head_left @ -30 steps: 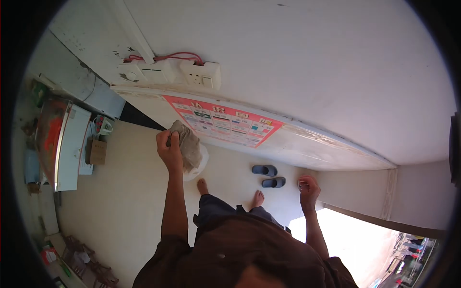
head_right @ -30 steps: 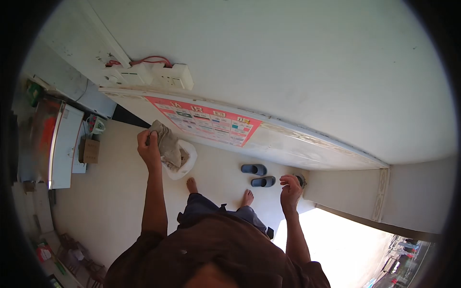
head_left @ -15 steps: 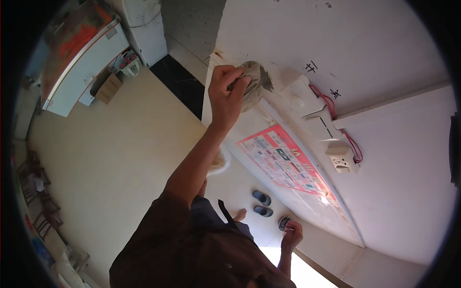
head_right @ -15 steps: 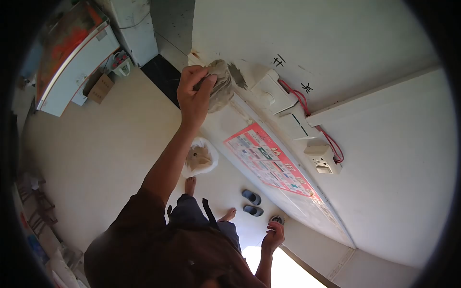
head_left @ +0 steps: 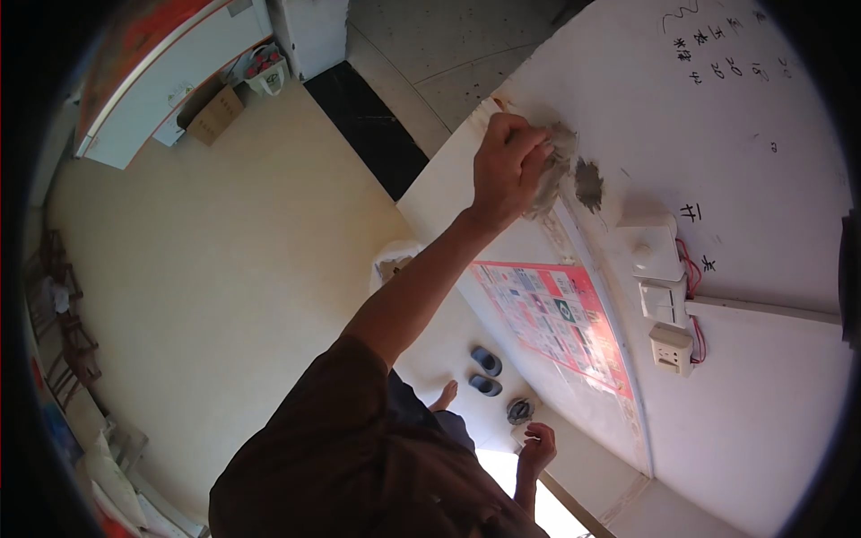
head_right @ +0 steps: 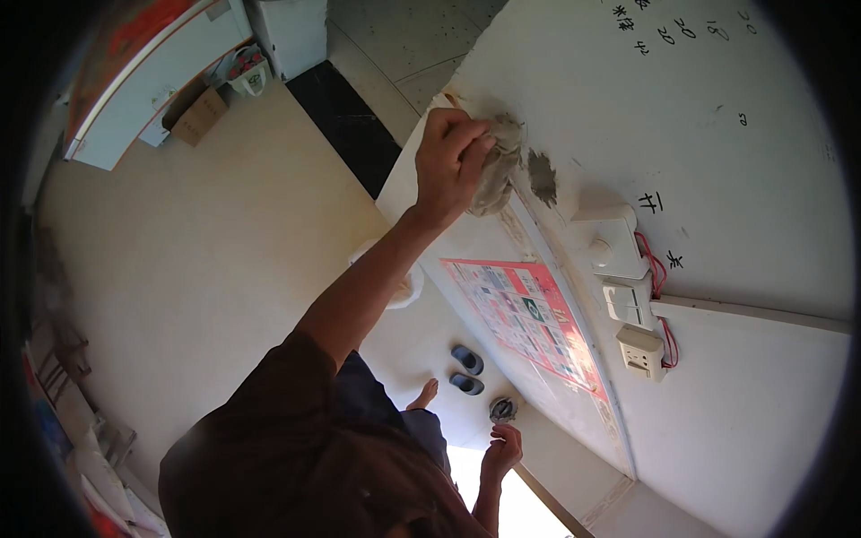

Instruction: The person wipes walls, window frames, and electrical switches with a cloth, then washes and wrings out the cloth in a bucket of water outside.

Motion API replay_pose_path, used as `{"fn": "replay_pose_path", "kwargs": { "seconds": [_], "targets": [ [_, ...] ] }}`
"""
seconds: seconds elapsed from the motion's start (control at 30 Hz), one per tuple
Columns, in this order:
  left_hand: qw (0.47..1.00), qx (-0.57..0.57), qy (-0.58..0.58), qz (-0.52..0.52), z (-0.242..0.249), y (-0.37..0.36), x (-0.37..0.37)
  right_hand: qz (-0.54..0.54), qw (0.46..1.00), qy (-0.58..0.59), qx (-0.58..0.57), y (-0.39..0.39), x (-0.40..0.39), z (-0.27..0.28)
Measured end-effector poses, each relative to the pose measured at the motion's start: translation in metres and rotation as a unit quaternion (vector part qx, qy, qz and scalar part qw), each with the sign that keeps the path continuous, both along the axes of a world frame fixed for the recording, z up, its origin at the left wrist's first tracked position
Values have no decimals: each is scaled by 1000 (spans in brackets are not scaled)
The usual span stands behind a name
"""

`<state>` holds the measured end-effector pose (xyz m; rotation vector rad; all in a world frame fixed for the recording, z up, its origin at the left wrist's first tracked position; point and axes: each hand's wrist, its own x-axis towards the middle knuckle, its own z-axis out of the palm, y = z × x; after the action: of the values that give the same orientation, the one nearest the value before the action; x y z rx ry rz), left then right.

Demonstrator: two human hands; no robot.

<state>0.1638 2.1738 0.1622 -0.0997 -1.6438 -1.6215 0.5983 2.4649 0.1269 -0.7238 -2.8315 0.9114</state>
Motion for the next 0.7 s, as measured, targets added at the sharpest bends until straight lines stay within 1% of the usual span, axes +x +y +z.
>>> {"fn": "replay_pose_path", "kwargs": {
  "seconds": [0.03,0.07,0.1,0.13,0.2,0.23,0.27,0.3,0.33,0.37,0.4,0.47,0.5,0.57,0.6,0.63,0.67,0.7],
  "targets": [
    [998,42,-17,53,6,-17,-18,6,1000,-5,-2,-3,1,2],
    [993,26,5,114,4,-35,-40,10,1000,-11,0,-5,-1,5],
    [988,2,-6,155,-1,-46,-58,8,1000,-21,3,-5,-2,6],
    [989,6,-11,149,-8,-38,-56,2,1000,-25,7,-5,5,7],
    [985,18,-65,160,-26,-19,-61,11,1000,-22,6,-5,-1,5],
    [992,1,-69,107,-30,-1,-38,13,1000,-25,0,-4,1,3],
    [996,25,-66,59,-40,25,-12,24,999,-24,-1,-2,-3,1],
    [999,5,-29,29,-49,50,13,23,999,-35,3,-2,-5,0],
    [999,17,-25,-43,-55,76,37,19,999,-49,9,-3,-2,2],
    [993,9,-10,-113,-55,95,56,66,997,-19,24,-2,-5,-1],
    [983,4,1,-184,-55,115,74,73,997,-15,22,-3,-8,-2],
    [977,52,-35,-202,-49,107,80,74,997,0,15,-1,-19,-1],
    [973,77,-52,-210,-39,97,83,71,997,8,18,-3,-25,4],
    [982,155,-80,-70,-38,50,56,57,998,18,9,1,-27,-3],
    [975,192,-106,-18,-40,20,35,37,999,17,13,3,-15,-1],
    [971,194,-140,23,-43,-10,13,28,999,14,-1,5,-7,-6],
    [973,175,-143,51,-63,-34,-15,14,1000,11,-10,7,4,-11],
    [950,266,-163,-37,-58,-57,-24,5,1000,-4,-14,6,17,-12]
  ]
}}
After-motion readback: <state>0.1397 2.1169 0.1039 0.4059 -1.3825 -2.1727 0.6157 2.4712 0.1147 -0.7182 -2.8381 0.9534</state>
